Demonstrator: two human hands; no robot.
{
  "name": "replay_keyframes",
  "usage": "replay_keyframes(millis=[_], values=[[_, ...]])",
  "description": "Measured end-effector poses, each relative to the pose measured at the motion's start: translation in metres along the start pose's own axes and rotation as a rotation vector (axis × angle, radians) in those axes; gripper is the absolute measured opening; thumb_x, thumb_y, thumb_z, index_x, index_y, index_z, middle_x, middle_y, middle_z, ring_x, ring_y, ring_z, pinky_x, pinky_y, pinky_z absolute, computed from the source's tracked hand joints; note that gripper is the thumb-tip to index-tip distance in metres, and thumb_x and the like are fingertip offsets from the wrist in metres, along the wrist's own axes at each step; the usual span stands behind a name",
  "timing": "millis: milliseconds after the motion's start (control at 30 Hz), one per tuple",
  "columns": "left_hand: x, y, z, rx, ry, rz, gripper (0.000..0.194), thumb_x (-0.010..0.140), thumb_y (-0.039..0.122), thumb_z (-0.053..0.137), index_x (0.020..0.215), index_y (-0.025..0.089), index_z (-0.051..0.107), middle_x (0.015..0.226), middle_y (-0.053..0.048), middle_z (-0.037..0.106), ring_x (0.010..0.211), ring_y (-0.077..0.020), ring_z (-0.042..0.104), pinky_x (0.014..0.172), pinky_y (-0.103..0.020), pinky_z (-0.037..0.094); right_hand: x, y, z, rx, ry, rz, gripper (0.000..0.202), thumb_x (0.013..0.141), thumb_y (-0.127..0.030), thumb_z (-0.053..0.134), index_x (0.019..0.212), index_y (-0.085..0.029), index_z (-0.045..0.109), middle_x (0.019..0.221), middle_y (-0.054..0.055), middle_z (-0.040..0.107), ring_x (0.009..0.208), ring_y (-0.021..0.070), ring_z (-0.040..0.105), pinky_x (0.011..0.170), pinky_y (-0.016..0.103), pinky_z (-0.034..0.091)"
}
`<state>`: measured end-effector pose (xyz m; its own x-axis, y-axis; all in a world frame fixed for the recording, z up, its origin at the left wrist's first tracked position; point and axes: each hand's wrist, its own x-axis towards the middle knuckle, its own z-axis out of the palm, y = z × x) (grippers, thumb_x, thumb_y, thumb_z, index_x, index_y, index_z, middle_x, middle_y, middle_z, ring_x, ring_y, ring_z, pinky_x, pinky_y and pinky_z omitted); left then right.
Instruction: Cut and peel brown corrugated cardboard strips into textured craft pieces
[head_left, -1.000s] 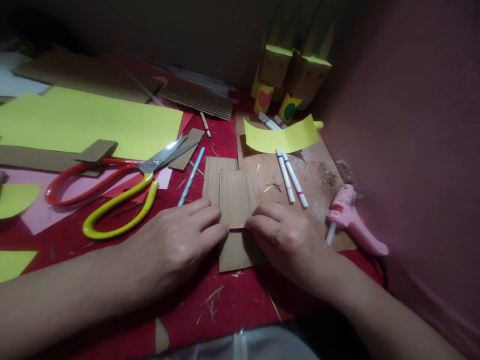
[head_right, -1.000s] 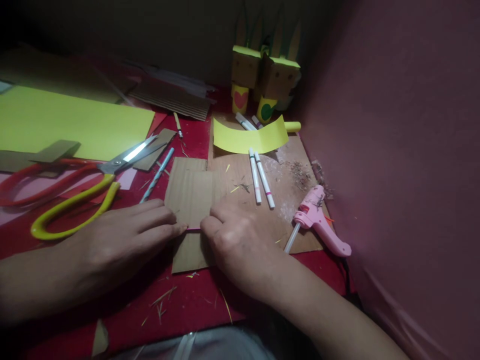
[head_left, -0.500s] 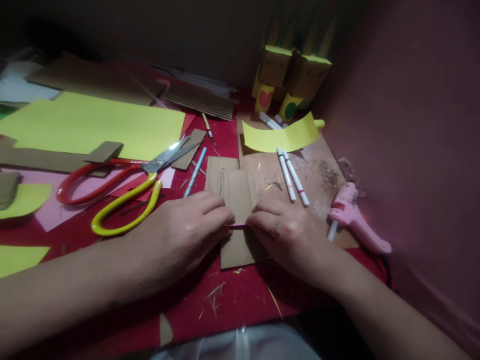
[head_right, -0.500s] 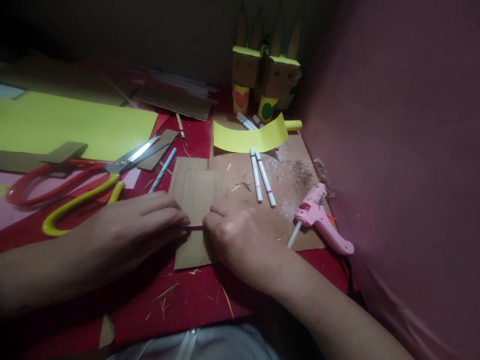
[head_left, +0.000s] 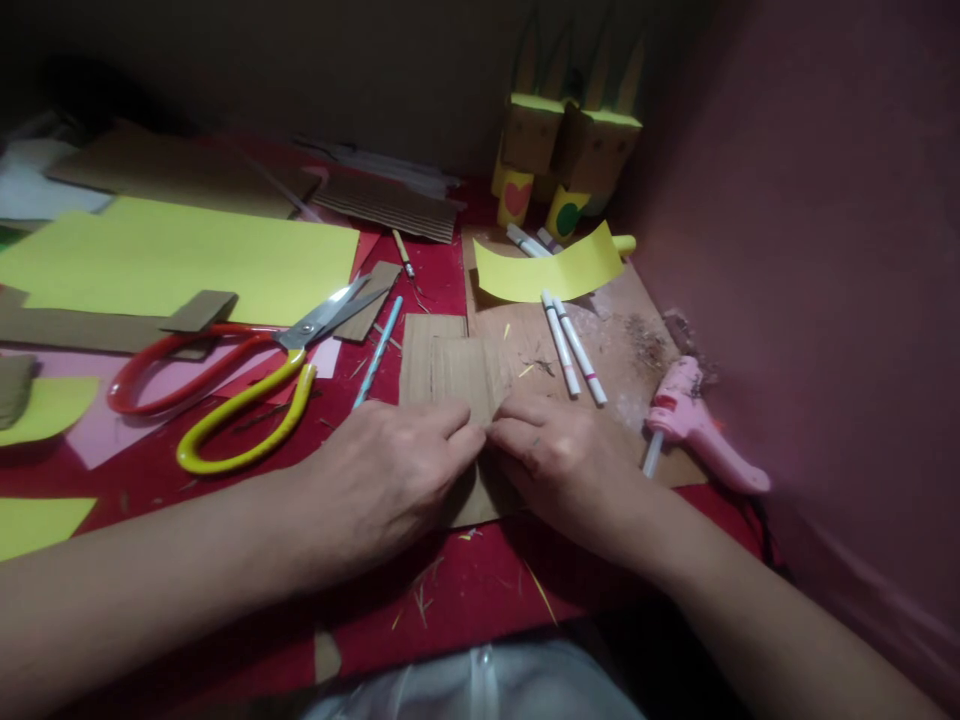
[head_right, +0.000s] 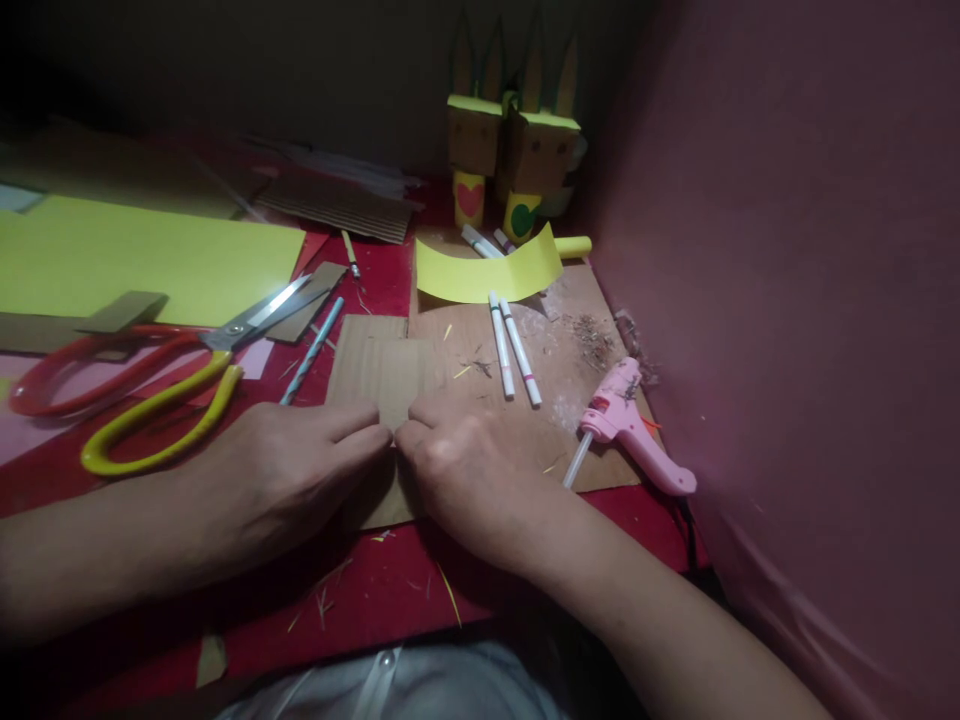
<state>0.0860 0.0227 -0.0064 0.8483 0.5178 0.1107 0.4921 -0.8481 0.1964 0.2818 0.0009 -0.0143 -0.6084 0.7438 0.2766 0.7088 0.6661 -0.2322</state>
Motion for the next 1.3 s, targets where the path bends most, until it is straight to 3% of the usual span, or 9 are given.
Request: replay_keyframes(millis=[233,333,567,733,933,1167,1300], values=[[0.0,-0.003,0.006,0.007,-0.015,-0.001,0.021,0.086,0.008,0.036,0.073,0.019,0.049,0.066,0.0,0.047,0.048,-0.0134,0.037,0.046,-0.029,0.026,-0.008,-0.006,-0.005,0.057,0.035,0.037,0.016,0.091,-0.011,0.05,0.09,-0.011,0.066,0.081,0.007,0.06,0.072,0.0176,0.052,0.061,0.029,0.039],[0.0,-0.002,0.005,0.008,-0.011,0.016,0.021,0.086,0.009,0.038,0.073,0.019,0.05,0.066,0.0,0.047,0.048,-0.0139,0.036,0.046,-0.03,0.026,-0.016,-0.016,-0.003,0.037,0.075,-0.059,0.017,0.091,-0.014,0.052,0.085,-0.008,0.067,0.077,0.009,0.06,0.072,0.0203,0.05,0.064,0.033,0.042],[-0.001,-0.003,0.006,-0.031,-0.009,0.026,0.022,0.089,0.009,0.039,0.074,0.018,0.051,0.066,0.001,0.046,0.049,-0.0134,0.036,0.046,-0.03,0.027,-0.026,-0.033,0.006,-0.215,0.049,-0.25,0.021,0.086,-0.007,0.052,0.097,0.002,0.069,0.089,0.021,0.068,0.086,0.032,0.061,0.076,0.044,0.049],[0.003,-0.004,0.006,-0.027,0.002,0.04,0.022,0.089,0.009,0.039,0.074,0.018,0.052,0.067,0.0,0.046,0.048,-0.013,0.033,0.045,-0.029,0.025,-0.028,-0.039,0.006,-0.319,0.064,-0.283,0.028,0.086,-0.005,0.046,0.101,0.004,0.068,0.095,0.026,0.07,0.089,0.0367,0.067,0.08,0.048,0.05],[0.008,-0.002,0.001,-0.038,-0.115,-0.033,0.019,0.089,0.011,0.043,0.074,0.017,0.053,0.067,0.0,0.048,0.049,-0.0126,0.036,0.045,-0.028,0.025,-0.034,-0.047,0.009,-0.455,0.011,-0.343,0.037,0.085,-0.006,0.042,0.11,0.011,0.062,0.106,0.034,0.067,0.099,0.0444,0.067,0.085,0.056,0.049],[0.013,-0.001,-0.003,-0.031,-0.173,-0.056,0.017,0.086,0.01,0.046,0.072,0.017,0.052,0.068,0.001,0.047,0.05,-0.012,0.037,0.047,-0.029,0.024,-0.035,-0.047,0.01,-0.472,-0.011,-0.359,0.038,0.087,-0.008,0.041,0.112,0.012,0.061,0.108,0.035,0.066,0.102,0.0449,0.066,0.085,0.055,0.05],[0.013,-0.002,-0.002,-0.043,-0.173,-0.082,0.016,0.084,0.009,0.047,0.072,0.017,0.052,0.068,0.001,0.046,0.05,-0.0114,0.033,0.047,-0.029,0.02,-0.033,-0.041,0.013,-0.387,0.065,-0.325,0.033,0.087,-0.004,0.04,0.106,0.008,0.064,0.102,0.031,0.069,0.096,0.0407,0.068,0.081,0.051,0.051]])
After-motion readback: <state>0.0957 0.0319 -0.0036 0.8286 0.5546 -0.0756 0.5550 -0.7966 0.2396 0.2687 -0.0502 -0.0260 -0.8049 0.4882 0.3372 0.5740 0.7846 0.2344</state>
